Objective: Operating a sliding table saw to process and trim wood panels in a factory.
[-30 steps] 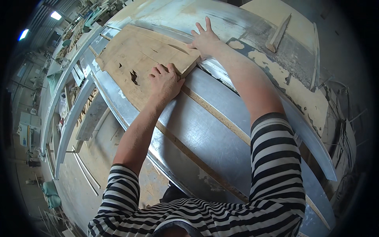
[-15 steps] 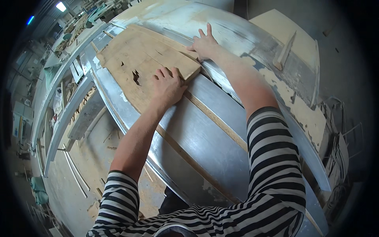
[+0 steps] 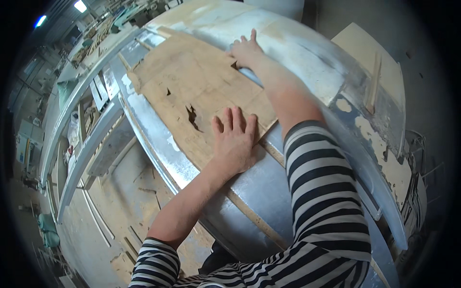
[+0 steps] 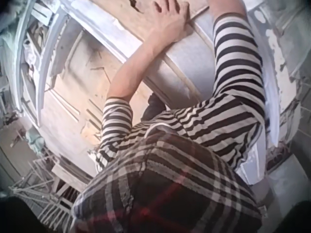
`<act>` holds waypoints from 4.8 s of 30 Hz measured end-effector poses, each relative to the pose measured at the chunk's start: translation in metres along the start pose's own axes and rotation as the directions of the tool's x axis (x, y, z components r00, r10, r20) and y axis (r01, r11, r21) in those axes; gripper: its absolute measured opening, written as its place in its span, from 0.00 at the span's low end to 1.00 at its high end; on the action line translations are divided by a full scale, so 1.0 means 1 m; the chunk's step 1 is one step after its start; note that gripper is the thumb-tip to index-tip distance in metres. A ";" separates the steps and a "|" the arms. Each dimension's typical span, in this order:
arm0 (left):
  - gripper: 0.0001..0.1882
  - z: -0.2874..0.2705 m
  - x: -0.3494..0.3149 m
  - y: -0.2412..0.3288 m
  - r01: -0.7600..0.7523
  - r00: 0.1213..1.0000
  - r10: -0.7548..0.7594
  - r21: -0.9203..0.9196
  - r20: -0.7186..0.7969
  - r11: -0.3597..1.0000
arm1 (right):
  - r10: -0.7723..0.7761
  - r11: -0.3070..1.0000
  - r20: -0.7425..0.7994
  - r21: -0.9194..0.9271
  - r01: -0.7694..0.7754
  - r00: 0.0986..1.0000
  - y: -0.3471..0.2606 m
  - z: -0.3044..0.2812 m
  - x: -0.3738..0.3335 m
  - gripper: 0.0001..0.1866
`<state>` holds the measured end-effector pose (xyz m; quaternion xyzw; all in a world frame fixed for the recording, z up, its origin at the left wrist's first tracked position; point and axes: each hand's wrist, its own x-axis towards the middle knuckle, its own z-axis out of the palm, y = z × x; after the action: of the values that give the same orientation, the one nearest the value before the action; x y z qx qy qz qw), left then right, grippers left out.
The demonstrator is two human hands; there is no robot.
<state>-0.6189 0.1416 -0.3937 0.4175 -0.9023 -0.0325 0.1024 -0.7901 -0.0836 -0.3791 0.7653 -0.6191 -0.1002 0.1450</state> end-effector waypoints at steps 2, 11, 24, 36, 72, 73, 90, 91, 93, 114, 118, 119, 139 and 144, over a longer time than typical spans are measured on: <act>0.45 -0.005 -0.007 -0.011 0.001 1.000 0.000 0.042 -0.010 0.999 | -0.013 1.000 -0.031 0.004 0.013 0.999 0.003 -0.004 0.007 0.32; 0.32 -0.062 -0.138 -0.157 0.197 0.979 -0.193 -0.074 0.061 0.978 | -0.018 0.987 0.052 0.162 0.009 0.998 0.009 -0.006 0.005 0.29; 0.32 -0.012 -0.153 -0.213 0.590 0.583 -0.809 -0.722 0.072 0.361 | 0.352 0.787 0.190 0.470 -0.399 0.917 -0.059 -0.045 0.057 0.28; 0.28 -0.031 -0.187 -0.172 0.466 0.639 -0.765 -0.833 0.083 0.299 | -0.018 -0.753 0.400 0.597 -0.275 0.917 -0.097 -0.159 -0.131 0.30; 0.38 0.101 -0.833 0.131 0.043 -0.529 -0.705 -0.815 0.473 -0.578 | -0.503 0.276 0.277 0.949 -0.152 0.819 -0.365 -0.115 -0.674 0.19; 0.40 0.116 -0.885 0.107 0.000 -0.578 -0.726 -0.891 0.371 -0.455 | -0.469 0.234 0.301 0.949 -0.212 0.831 -0.359 -0.117 -0.673 0.19; 0.19 0.052 -0.628 0.089 0.417 0.550 -0.797 -0.909 0.249 0.004 | 0.111 0.288 0.050 0.954 -0.080 0.993 -0.261 -0.122 -0.758 0.17; 0.22 0.041 -0.599 0.102 0.429 0.605 -0.763 -0.900 0.226 0.074 | 0.154 0.273 0.027 0.960 -0.069 0.988 -0.245 -0.114 -0.758 0.16; 0.26 0.032 -0.534 0.121 0.347 0.730 -0.682 -0.886 0.049 0.307 | 0.316 0.393 -0.092 0.918 -0.042 0.944 -0.207 -0.108 -0.770 0.16; 0.26 0.024 -0.336 0.170 0.175 0.681 -0.617 -0.731 -0.394 0.659 | 0.701 0.506 -0.060 0.744 -0.437 0.710 -0.116 -0.003 -0.659 0.20; 0.24 0.018 -0.340 0.174 0.183 0.671 -0.663 -0.793 -0.331 0.581 | 0.692 0.532 -0.006 0.679 -0.505 0.722 -0.120 -0.008 -0.656 0.19; 0.23 0.021 -0.343 0.177 0.181 0.670 -0.673 -0.810 -0.313 0.558 | 0.683 0.535 0.010 0.675 -0.509 0.730 -0.120 -0.007 -0.659 0.19; 0.25 0.066 -0.315 0.446 0.130 0.792 -0.501 -0.706 -0.349 0.696 | 0.825 0.510 -0.301 0.762 -0.399 0.479 0.026 0.040 -0.865 0.10; 0.27 0.078 -0.269 0.464 0.125 0.840 -0.426 -0.644 -0.336 0.755 | 0.674 0.582 -0.390 0.803 -0.126 0.628 0.032 0.051 -0.879 0.07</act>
<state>-0.8120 0.6450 -0.4454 0.4910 -0.7190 -0.2300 0.4348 -1.0242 0.7639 -0.4384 0.5639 -0.6797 0.4641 0.0674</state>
